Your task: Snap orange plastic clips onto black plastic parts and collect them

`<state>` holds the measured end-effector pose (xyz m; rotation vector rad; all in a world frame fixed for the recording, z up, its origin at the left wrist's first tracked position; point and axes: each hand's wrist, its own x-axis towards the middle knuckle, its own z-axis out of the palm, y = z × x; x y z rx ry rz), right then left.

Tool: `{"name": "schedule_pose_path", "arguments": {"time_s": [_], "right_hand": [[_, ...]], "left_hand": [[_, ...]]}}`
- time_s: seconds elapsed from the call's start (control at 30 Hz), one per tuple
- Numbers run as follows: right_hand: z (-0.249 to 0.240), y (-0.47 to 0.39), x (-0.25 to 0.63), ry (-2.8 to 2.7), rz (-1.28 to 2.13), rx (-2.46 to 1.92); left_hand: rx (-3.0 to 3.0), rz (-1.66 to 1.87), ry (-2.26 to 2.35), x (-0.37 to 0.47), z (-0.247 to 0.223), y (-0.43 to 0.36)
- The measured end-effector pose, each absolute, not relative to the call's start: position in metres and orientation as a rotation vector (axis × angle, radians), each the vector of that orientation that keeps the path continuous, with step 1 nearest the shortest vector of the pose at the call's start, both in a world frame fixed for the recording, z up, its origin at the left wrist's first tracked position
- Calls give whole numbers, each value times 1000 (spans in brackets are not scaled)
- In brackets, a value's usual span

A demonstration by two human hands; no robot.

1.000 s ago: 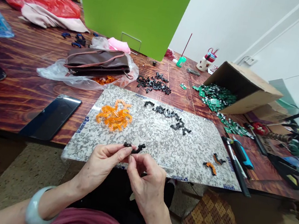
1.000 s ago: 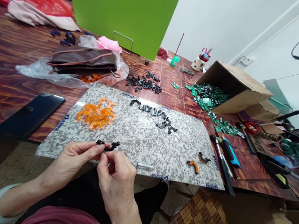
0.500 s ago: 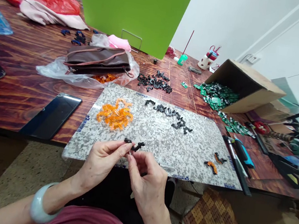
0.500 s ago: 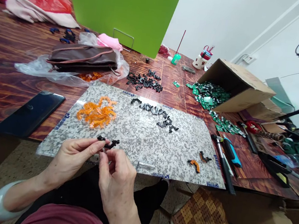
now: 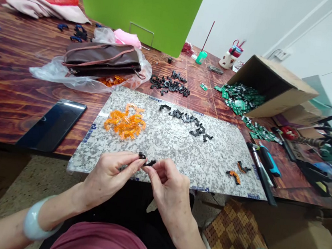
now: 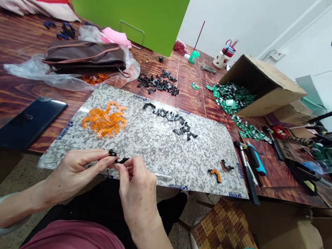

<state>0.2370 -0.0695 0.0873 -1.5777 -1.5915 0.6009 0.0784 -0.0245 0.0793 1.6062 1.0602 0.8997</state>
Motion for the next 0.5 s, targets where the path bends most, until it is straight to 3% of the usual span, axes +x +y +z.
{"name": "schedule_pose_path", "arguments": {"time_s": [0.27, 0.5], "right_hand": [[89, -65, 249, -1742, 730, -1582], [99, -62, 265, -2258, 402, -1384]], "left_hand": [[2023, 701, 911, 69, 80, -17], [1972, 466, 718, 58, 89, -9]]}}
